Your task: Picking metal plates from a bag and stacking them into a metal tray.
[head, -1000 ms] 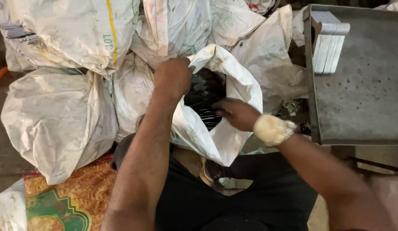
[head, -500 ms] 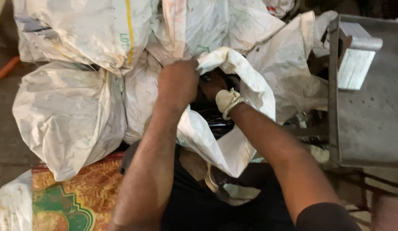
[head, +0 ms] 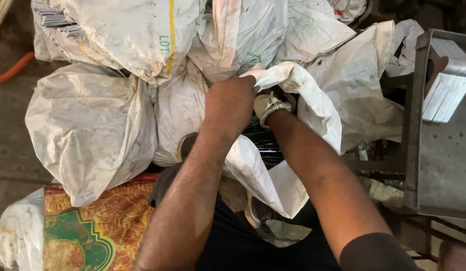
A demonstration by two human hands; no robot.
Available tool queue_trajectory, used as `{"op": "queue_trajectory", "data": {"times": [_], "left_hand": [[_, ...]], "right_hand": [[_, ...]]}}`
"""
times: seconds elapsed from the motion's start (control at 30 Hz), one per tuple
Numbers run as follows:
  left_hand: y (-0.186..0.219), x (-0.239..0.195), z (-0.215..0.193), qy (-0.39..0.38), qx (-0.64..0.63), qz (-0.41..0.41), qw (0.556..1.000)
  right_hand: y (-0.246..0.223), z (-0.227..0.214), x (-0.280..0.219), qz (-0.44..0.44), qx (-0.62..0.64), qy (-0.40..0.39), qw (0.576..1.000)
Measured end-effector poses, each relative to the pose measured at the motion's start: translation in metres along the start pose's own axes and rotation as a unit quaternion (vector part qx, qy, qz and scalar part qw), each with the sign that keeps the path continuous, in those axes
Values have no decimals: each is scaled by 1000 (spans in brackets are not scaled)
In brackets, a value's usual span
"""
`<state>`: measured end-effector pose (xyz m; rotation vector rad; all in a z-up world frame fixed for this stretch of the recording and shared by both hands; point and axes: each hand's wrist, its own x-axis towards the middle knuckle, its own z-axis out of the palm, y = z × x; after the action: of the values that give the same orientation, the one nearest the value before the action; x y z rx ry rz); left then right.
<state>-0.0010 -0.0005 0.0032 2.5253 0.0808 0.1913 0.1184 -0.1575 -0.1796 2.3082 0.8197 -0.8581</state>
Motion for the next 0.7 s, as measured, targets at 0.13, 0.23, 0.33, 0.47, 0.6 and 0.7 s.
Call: {"op": "queue_trajectory", "data": {"times": [0.13, 0.23, 0.33, 0.47, 0.6, 0.7], "left_hand": [[0, -3, 1, 10, -3, 4, 1000], [2, -1, 0, 14, -9, 8, 1000], [3, -2, 1, 0, -10, 0, 1000], [0, -2, 6, 12, -11, 16, 1000], [-4, 1, 13, 15, -8, 22, 1000], [-6, 0, 16, 24, -11, 31, 999]], "right_hand": [[13, 32, 43, 62, 149, 54, 985], [17, 30, 53, 45, 116, 83, 989], [15, 33, 56, 5, 37, 77, 996], [23, 44, 71, -27, 96, 169, 981], [26, 67, 100, -69, 152, 255, 952], [18, 135, 182, -95, 215, 274, 933]]}}
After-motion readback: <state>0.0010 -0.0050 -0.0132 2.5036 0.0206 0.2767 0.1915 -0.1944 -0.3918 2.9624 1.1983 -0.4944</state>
